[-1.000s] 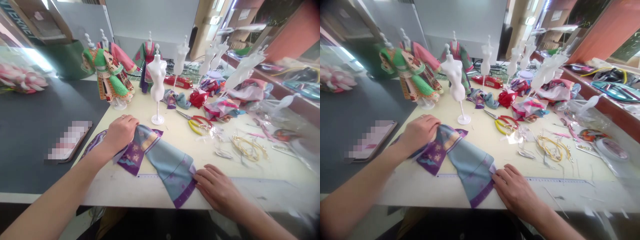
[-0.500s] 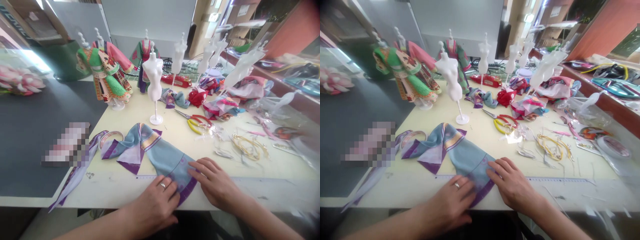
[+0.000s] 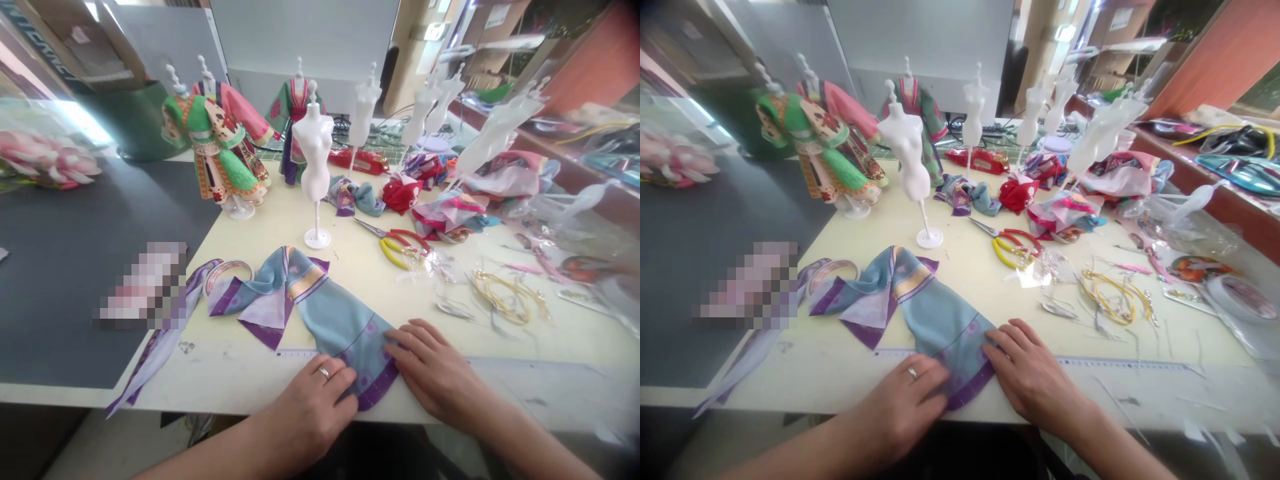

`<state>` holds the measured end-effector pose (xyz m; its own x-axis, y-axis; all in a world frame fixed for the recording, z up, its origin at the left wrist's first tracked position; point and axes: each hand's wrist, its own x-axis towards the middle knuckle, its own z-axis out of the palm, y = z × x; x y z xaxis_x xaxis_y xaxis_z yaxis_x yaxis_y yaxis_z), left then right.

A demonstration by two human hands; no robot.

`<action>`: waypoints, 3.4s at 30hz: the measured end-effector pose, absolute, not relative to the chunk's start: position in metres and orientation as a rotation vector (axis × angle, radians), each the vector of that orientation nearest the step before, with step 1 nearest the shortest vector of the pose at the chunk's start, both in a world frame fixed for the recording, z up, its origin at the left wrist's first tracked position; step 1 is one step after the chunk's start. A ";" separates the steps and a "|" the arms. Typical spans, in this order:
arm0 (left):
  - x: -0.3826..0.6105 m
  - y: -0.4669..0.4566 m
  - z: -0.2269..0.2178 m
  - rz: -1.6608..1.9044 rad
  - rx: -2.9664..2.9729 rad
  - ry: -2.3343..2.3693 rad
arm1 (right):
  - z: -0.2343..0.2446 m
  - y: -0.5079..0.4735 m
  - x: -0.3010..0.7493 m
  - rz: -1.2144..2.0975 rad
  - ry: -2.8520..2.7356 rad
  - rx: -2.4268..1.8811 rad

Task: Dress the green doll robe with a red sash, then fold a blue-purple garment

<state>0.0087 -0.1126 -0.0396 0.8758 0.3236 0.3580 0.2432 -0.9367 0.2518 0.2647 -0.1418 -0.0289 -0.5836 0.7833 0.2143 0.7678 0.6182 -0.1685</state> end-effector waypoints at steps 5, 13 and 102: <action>0.008 -0.114 -0.039 0.584 2.822 0.426 | -0.028 -0.141 0.264 0.097 -2.580 -1.258; 0.004 -0.115 -0.038 0.616 2.785 0.407 | -0.032 -0.142 0.263 0.067 -2.553 -1.230; -0.074 0.053 -0.006 0.165 2.861 0.900 | -0.033 -0.157 0.254 -0.024 -2.122 -1.614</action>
